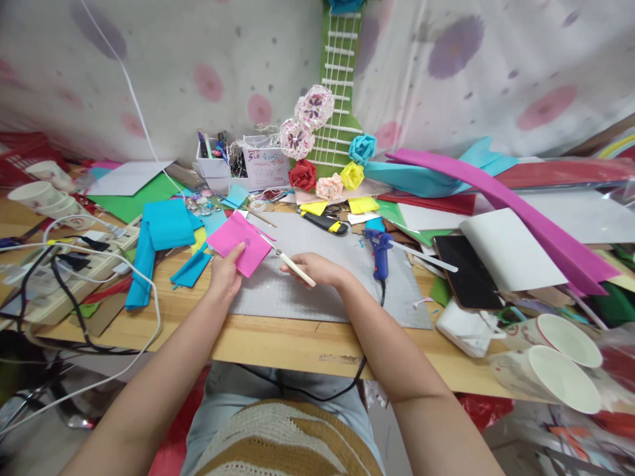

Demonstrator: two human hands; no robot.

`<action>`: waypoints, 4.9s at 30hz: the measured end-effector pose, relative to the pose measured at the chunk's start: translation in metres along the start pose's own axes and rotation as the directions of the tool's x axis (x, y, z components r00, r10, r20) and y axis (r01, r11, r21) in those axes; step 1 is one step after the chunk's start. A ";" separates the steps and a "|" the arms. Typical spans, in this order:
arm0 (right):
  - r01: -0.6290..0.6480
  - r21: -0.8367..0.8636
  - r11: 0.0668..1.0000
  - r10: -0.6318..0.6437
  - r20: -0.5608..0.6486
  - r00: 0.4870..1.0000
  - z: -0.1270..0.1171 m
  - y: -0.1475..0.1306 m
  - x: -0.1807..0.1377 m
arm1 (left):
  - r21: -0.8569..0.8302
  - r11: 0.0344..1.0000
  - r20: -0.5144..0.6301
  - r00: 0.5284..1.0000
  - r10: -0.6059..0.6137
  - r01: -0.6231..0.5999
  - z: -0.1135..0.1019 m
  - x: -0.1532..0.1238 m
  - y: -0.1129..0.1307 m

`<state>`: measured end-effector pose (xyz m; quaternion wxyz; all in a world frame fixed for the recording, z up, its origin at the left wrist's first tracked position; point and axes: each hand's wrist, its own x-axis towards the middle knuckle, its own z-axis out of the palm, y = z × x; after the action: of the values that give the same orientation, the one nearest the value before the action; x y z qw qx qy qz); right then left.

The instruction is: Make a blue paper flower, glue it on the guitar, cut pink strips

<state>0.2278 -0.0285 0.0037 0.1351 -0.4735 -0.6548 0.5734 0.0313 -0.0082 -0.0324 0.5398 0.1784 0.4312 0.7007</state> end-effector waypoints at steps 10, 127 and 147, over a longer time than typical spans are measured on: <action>0.073 0.085 0.994 -0.087 0.175 0.981 -0.003 0.001 -0.003 | 0.001 0.999 0.063 0.997 -0.054 0.054 0.001 -0.003 0.002; 0.064 0.000 0.998 -0.064 0.026 0.998 0.001 0.004 -0.002 | 0.025 0.995 0.082 0.992 -0.100 0.098 0.005 -0.012 -0.004; 0.099 -0.028 0.995 -0.097 0.069 0.993 -0.001 -0.002 -0.003 | 0.144 0.977 0.197 0.963 -0.182 0.155 0.011 -0.029 -0.008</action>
<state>0.2294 -0.0303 0.0065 0.1337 -0.4231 -0.6903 0.5715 0.0539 -0.0298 -0.0262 0.6273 0.2481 0.4294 0.6005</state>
